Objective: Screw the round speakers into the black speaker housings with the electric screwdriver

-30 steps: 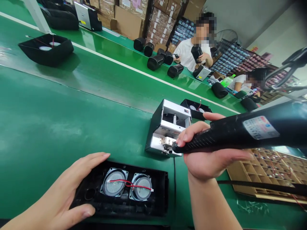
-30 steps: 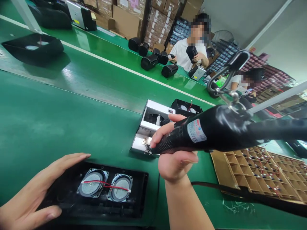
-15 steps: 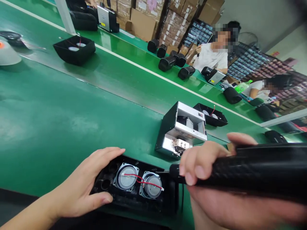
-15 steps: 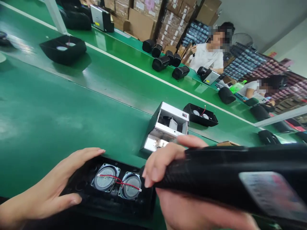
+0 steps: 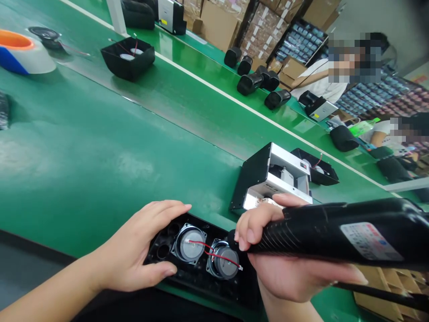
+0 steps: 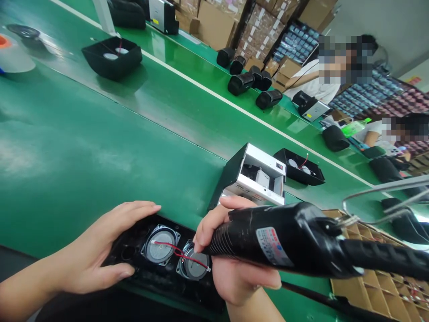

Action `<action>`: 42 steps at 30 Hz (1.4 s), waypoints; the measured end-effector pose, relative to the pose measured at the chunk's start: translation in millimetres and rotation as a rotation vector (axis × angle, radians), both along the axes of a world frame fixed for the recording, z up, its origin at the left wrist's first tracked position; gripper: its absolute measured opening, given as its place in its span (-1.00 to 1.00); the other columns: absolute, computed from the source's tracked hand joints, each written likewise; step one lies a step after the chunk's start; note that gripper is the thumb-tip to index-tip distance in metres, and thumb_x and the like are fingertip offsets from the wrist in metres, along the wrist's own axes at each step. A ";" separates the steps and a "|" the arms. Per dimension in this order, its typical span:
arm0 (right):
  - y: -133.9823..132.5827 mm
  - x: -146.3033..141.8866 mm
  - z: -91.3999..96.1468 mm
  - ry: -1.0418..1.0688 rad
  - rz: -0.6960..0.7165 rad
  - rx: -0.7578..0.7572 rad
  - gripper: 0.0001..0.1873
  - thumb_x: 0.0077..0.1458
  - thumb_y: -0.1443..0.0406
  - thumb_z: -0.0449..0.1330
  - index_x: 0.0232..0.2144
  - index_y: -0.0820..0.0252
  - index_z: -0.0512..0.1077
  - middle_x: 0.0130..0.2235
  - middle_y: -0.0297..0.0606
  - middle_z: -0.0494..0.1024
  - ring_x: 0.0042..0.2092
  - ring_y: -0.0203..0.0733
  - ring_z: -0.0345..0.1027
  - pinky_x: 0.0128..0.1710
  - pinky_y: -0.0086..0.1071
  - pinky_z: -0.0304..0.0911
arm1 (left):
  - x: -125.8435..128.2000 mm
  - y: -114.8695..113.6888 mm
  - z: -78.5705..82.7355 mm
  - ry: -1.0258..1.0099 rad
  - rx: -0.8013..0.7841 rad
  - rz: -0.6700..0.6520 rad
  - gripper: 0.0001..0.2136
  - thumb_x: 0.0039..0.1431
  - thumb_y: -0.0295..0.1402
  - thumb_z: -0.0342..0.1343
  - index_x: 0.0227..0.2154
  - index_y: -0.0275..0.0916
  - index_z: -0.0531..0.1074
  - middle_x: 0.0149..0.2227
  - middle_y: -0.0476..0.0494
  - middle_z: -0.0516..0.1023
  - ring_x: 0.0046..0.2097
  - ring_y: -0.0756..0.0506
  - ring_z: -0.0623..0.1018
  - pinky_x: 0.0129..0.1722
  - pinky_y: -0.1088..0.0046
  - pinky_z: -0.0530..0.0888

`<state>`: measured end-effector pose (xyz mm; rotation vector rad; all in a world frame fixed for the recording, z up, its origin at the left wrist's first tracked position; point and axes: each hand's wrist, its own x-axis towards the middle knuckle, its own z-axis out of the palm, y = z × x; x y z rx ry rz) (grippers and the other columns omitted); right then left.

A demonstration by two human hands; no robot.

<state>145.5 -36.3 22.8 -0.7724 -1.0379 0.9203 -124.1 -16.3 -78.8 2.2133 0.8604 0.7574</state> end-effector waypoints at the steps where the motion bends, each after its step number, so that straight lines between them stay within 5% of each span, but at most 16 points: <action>1: 0.3 -0.4 -1.4 0.004 0.000 0.001 -0.30 0.17 -0.38 0.38 0.02 -0.03 0.73 -0.51 -0.41 0.63 -0.62 -0.21 0.40 -0.59 -0.35 0.41 | 0.2 -0.1 0.2 -0.006 -0.004 0.002 -0.26 0.56 0.32 -0.06 0.62 0.16 0.06 0.51 -0.21 0.42 0.47 -0.37 0.46 0.48 0.00 0.41; 26: 2.5 -4.9 -30.1 -0.007 0.165 -0.060 -0.24 0.02 -0.48 0.40 -0.03 -0.13 0.66 -0.49 -0.49 0.59 -0.58 -0.25 0.36 -0.56 -0.38 0.31 | 2.3 -1.2 -0.3 -0.009 -0.012 0.047 -0.29 0.55 0.31 -0.05 0.61 0.23 0.08 0.50 -0.13 0.44 0.46 -0.38 0.48 0.45 -0.02 0.43; 31: -5.0 -5.0 -30.8 -0.044 0.136 -0.054 -0.29 0.16 -0.42 0.38 0.04 -0.10 0.61 -0.39 -0.44 0.63 -0.46 -0.23 0.44 -0.39 -0.31 0.46 | 3.0 -2.1 0.6 0.002 0.008 0.060 -0.30 0.56 0.30 -0.04 0.61 0.23 0.10 0.50 -0.11 0.46 0.45 -0.38 0.50 0.43 0.01 0.47; 36: -16.5 -2.0 -31.7 -0.130 0.103 -0.031 -0.35 0.22 -0.31 0.43 0.13 -0.12 0.55 -0.26 -0.39 0.65 -0.27 -0.11 0.60 0.19 0.05 0.62 | 0.0 -1.0 -0.4 0.009 0.008 0.071 -0.31 0.56 0.28 -0.04 0.61 0.24 0.10 0.51 -0.11 0.45 0.47 -0.38 0.49 0.46 0.00 0.47; 42: -22.5 -8.6 -43.1 -0.164 -0.023 -0.012 -0.34 0.21 -0.32 0.43 0.09 -0.07 0.54 -0.22 -0.30 0.67 -0.27 -0.05 0.62 0.08 0.10 0.68 | -16.3 9.5 -12.8 0.118 0.110 -0.001 -0.22 0.46 0.11 0.17 0.62 0.19 0.07 0.53 -0.12 0.45 0.45 -0.37 0.56 0.40 0.10 0.60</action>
